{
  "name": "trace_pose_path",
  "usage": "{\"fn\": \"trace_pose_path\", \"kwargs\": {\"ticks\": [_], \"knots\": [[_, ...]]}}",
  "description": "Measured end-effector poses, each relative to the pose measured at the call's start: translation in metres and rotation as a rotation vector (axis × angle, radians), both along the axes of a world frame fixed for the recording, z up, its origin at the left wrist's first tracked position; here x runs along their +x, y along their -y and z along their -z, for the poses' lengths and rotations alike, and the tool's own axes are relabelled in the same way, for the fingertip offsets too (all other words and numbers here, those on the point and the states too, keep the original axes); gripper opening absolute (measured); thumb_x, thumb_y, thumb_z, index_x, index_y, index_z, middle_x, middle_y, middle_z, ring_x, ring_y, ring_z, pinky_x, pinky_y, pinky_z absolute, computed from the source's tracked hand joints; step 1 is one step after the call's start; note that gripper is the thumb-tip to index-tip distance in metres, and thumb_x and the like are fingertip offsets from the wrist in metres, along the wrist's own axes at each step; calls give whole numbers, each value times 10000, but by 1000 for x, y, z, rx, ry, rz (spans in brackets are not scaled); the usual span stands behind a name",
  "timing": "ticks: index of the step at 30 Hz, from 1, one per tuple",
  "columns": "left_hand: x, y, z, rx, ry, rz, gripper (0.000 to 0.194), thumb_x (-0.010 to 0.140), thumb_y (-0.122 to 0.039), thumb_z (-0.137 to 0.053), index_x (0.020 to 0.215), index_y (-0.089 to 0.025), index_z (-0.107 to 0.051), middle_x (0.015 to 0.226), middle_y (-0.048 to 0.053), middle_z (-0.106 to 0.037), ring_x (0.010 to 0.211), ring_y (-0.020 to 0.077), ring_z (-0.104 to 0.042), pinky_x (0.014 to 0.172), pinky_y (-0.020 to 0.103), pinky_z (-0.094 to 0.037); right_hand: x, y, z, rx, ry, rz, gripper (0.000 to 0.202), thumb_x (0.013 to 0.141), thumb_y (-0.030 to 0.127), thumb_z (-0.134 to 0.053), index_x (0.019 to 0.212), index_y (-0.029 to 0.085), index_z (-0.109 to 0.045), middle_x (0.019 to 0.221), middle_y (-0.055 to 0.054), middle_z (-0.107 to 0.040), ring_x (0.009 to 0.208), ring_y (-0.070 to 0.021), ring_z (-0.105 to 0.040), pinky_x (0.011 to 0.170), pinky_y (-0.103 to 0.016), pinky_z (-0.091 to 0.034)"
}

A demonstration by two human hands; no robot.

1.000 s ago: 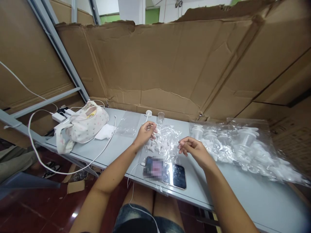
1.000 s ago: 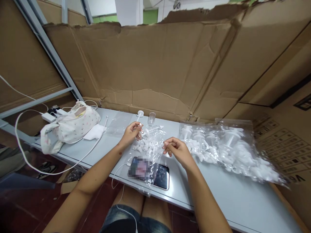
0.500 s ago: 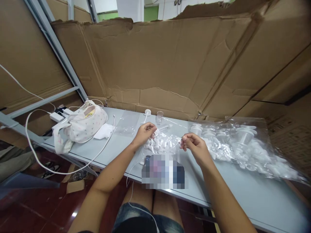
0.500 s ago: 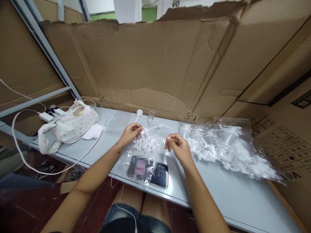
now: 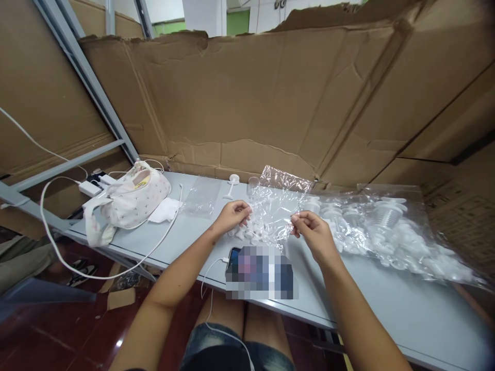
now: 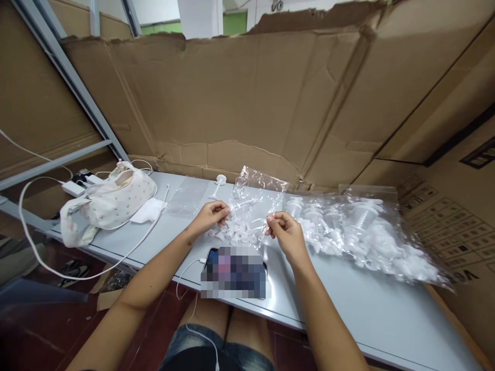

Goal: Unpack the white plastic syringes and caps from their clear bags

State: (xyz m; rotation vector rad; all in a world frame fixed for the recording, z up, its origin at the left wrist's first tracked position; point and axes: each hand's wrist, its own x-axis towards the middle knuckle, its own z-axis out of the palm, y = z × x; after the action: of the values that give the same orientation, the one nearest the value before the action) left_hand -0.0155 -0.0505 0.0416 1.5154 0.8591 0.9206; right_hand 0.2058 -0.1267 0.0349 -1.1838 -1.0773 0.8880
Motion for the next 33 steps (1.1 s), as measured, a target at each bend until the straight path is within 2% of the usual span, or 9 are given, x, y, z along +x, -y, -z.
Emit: {"fn": "trace_pose_path", "kwargs": {"ticks": [4, 9, 13, 17, 20, 26, 33], "knots": [[1, -4, 2, 29, 40, -66, 286, 750, -393, -670, 755, -128, -564, 608, -13, -587, 436, 60, -516, 413, 182, -413, 1, 0, -2, 0, 14, 11, 360, 649, 511, -761, 727, 198, -602, 539, 11, -609, 466, -121, -559, 445, -243, -407], [-4, -9, 3, 33, 92, -117, 304, 755, -419, -663, 774, -132, -563, 614, -14, -596, 428, 60, -527, 413, 178, -419, -3, 5, -9, -72, 52, -109, 419, 652, 539, -748, 860, 204, -605, 646, -26, -678, 520, -151, -604, 493, -281, -454], [-3, -6, 3, -3, 106, -95, 352, 754, -473, -662, 810, -141, -556, 611, -18, -597, 425, 64, -533, 416, 179, -424, -7, 6, -8, -120, 122, -184, 376, 661, 532, -742, 749, 196, -597, 554, -7, -637, 471, -126, -555, 499, -274, -440], [-1, 1, 1, -74, 42, 35, 419, 749, -513, -660, 924, -146, -560, 674, 2, -629, 473, 84, -580, 433, 181, -433, -5, 4, -4, -82, 39, -88, 390, 607, 533, -775, 691, 196, -595, 530, 6, -611, 478, -129, -555, 469, -258, -420], [-1, 2, 3, -82, -18, 107, 391, 738, -482, -683, 862, -128, -572, 664, 13, -628, 499, 80, -583, 478, 189, -463, -1, 3, -3, -38, 4, -23, 359, 618, 503, -780, 694, 199, -605, 522, 9, -612, 462, -115, -525, 470, -255, -422], [1, -1, 5, -7, 23, 8, 341, 745, -433, -681, 818, -114, -582, 644, 5, -611, 458, 57, -532, 453, 186, -444, 0, 3, -4, -19, 2, 19, 355, 611, 498, -782, 708, 192, -629, 583, -12, -637, 473, -126, -551, 456, -265, -432], [0, 1, 2, 7, 66, 2, 355, 727, -440, -697, 850, -122, -599, 662, 4, -611, 522, 72, -563, 516, 197, -465, -1, 5, -6, -20, 35, -22, 379, 646, 509, -759, 838, 209, -629, 631, -19, -670, 490, -144, -578, 469, -282, -456]]}}
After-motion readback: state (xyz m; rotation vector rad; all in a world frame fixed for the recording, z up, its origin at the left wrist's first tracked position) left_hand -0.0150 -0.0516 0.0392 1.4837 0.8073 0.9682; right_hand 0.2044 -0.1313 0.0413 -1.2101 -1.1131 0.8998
